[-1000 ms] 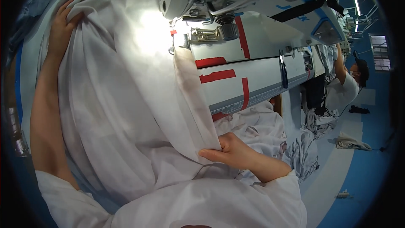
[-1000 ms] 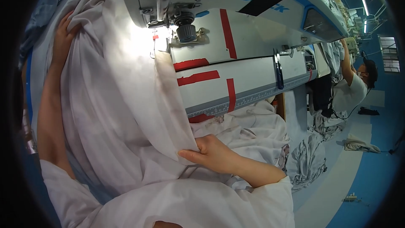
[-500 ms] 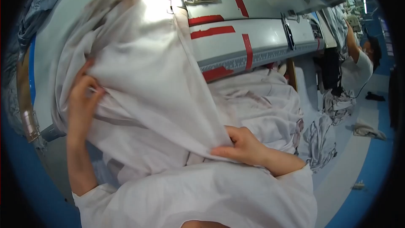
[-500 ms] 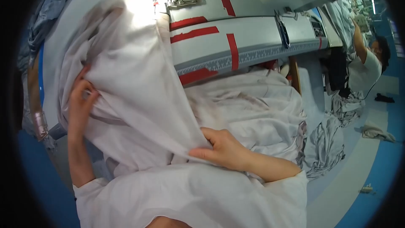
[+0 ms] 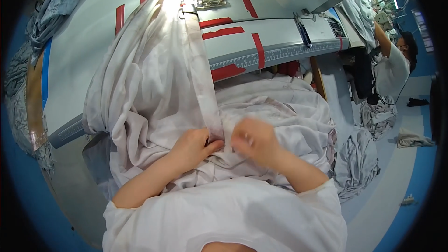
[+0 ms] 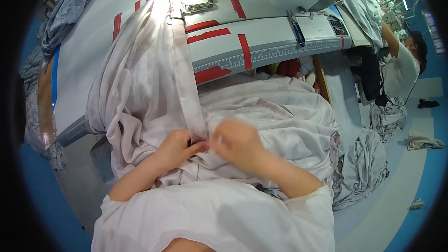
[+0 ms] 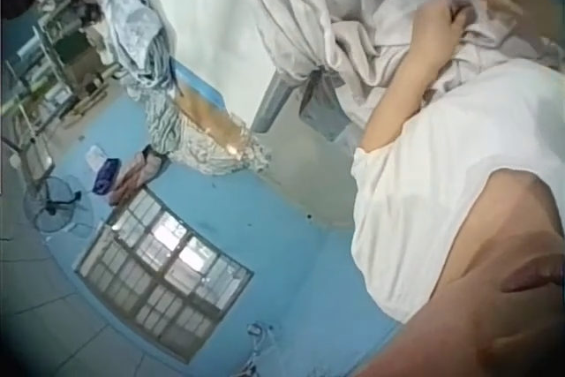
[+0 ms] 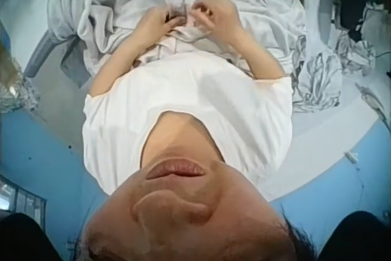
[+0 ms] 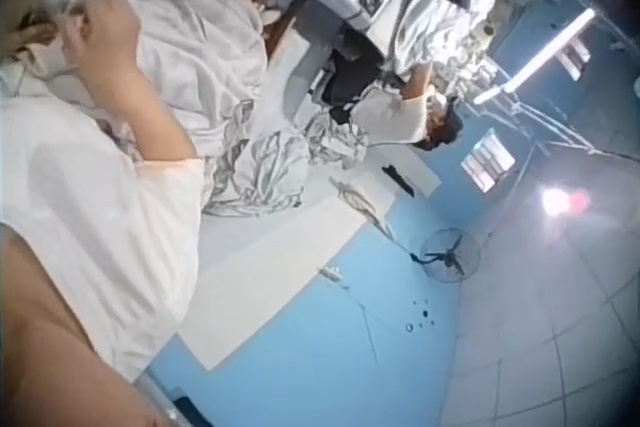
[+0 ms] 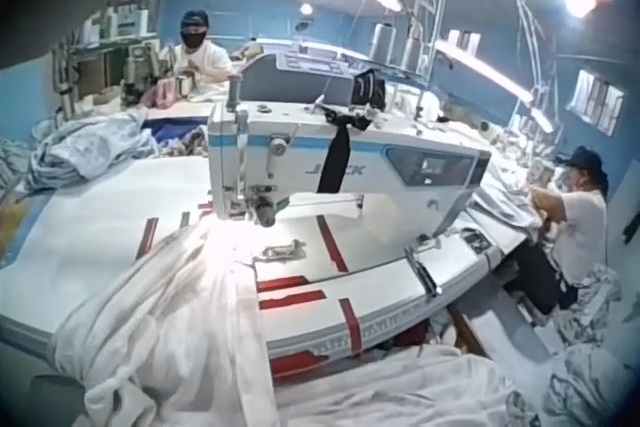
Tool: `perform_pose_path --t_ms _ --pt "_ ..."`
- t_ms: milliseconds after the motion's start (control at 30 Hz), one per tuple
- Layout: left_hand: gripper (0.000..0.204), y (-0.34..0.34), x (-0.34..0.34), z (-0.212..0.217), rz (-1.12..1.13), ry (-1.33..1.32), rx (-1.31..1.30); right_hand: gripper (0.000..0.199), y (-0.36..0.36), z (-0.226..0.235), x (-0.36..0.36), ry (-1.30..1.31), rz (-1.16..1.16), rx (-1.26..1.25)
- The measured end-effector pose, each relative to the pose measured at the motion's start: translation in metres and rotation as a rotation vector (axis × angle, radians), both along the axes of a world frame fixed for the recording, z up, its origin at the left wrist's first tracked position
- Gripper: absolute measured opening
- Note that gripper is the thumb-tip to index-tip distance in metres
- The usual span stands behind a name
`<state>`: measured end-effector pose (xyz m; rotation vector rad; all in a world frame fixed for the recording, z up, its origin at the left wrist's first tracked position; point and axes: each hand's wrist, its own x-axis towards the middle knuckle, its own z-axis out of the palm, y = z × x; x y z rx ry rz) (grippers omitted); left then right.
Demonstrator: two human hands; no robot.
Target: Sewing white fabric pieces using an industrial sewing machine.
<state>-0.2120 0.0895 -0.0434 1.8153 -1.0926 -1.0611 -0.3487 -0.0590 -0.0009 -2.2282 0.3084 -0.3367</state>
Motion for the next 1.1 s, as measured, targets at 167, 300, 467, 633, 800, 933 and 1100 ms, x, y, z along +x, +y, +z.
perform_pose_path --t_ms 167,300,467,633,800,933,1100 --pt "0.03 -0.004 0.004 0.049 -0.175 0.257 0.084 0.021 -0.017 -0.008 0.049 0.278 -0.16 1.144" --pt "0.038 0.018 0.065 0.071 0.37 0.025 -0.254 0.018 -0.003 0.007 0.038 0.518 -0.086 1.259" --pt "0.046 0.049 0.185 0.024 0.676 -1.062 -0.015 0.018 -0.006 0.017 0.037 0.552 -0.035 0.856" --pt "0.043 0.023 0.22 0.026 0.696 -0.811 -0.152 0.012 -0.014 0.021 0.039 0.593 -0.045 0.797" --pt "0.038 0.005 0.248 0.014 0.659 -0.971 -0.145 0.012 -0.024 0.031 0.047 0.633 -0.012 0.692" --pt "0.039 -0.014 0.26 0.022 0.694 -0.848 -0.114 0.012 -0.032 0.034 0.051 0.619 0.0 0.663" --pt "0.044 -0.025 0.285 0.014 0.668 -1.013 -0.144 0.014 -0.042 0.037 0.061 0.632 0.055 0.626"
